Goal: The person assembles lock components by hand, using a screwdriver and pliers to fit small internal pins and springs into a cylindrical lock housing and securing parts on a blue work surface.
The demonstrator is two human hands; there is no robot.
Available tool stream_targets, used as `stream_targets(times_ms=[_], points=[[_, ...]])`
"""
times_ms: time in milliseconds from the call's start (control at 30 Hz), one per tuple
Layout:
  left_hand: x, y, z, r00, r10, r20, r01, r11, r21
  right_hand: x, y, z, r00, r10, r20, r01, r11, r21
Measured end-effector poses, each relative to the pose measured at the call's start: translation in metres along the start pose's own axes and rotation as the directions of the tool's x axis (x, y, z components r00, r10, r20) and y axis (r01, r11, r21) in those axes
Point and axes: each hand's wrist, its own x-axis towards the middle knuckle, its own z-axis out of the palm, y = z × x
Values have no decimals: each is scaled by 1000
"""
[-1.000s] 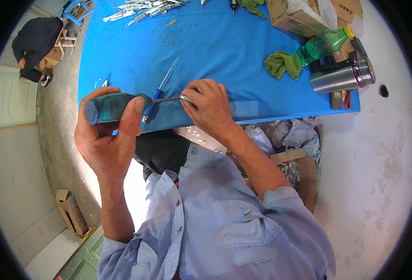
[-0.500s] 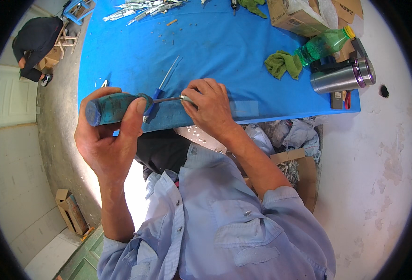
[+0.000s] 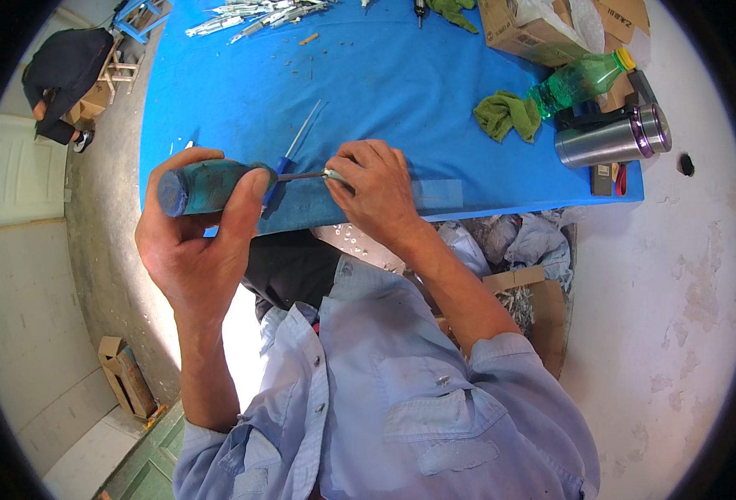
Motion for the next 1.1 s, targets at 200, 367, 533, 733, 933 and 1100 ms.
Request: stream_targets(times_ms=[200,367,533,733,933,1100], points=[[9,-5,-7,958,253,133,-276,940,198,0,-1,-1,1000,-5,-3,5,1000,-5],[4,-1,-5,997,44,65,-47,998,48,1,-1,-6,998,4,58,-4,1000,-11],[1,3,-4,997,-39,61,40,999,-14,11,-8,-20,994,16,109,-15,1000,-10],[3,1,-4,992,99,80,-100,995,16,46,-34,-47,975,-220,14,211,951,227],[10,1,-5,986,129,109,-129,992,0,61,-66,-56,955,-283,89,207,849,485],[5,2,-10,998,-14,61,25,982,-187,63,-61,-57,971,-208,114,133,876,463]])
